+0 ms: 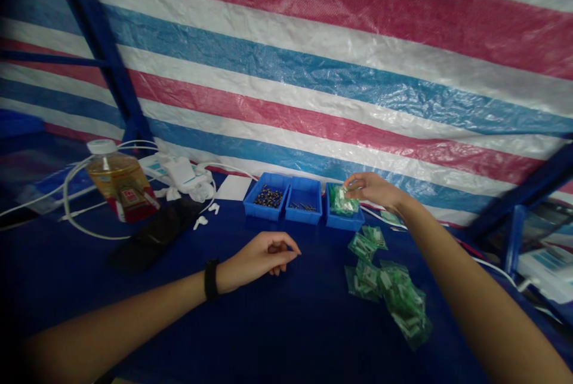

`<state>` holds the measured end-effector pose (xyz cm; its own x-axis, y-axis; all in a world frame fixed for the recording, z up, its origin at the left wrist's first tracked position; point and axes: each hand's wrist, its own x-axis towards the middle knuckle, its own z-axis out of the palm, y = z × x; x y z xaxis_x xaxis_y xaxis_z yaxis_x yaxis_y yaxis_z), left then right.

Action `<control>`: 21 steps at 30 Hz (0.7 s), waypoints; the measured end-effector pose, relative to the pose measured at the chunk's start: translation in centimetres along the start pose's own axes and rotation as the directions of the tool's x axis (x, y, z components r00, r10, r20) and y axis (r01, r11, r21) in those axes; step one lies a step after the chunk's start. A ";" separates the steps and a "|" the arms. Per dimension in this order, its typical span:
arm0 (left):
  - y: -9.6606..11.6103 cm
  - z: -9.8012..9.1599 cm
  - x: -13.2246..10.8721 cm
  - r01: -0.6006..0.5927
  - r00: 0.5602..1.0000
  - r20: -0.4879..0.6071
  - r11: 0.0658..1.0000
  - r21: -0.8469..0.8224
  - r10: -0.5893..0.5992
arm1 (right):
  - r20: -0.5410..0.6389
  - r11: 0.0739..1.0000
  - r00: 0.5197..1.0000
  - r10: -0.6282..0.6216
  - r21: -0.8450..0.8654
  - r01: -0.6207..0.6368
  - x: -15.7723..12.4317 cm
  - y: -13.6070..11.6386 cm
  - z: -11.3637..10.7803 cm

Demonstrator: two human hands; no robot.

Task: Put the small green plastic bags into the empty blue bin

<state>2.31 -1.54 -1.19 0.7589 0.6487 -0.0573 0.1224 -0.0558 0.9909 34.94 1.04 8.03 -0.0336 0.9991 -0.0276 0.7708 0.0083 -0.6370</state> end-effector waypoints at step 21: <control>0.3 0.0 -0.1 0.016 1.000 -0.005 1.000 0.017 -0.016 | 0.254 0.999 0.967 -0.033 0.010 0.032 1.7 1.0 0.4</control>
<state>2.25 -1.63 -0.89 0.7535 0.6535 -0.0724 0.1452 -0.0580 0.9877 35.42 2.73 7.07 -0.2198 0.9546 -0.2011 0.7631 0.0398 -0.6450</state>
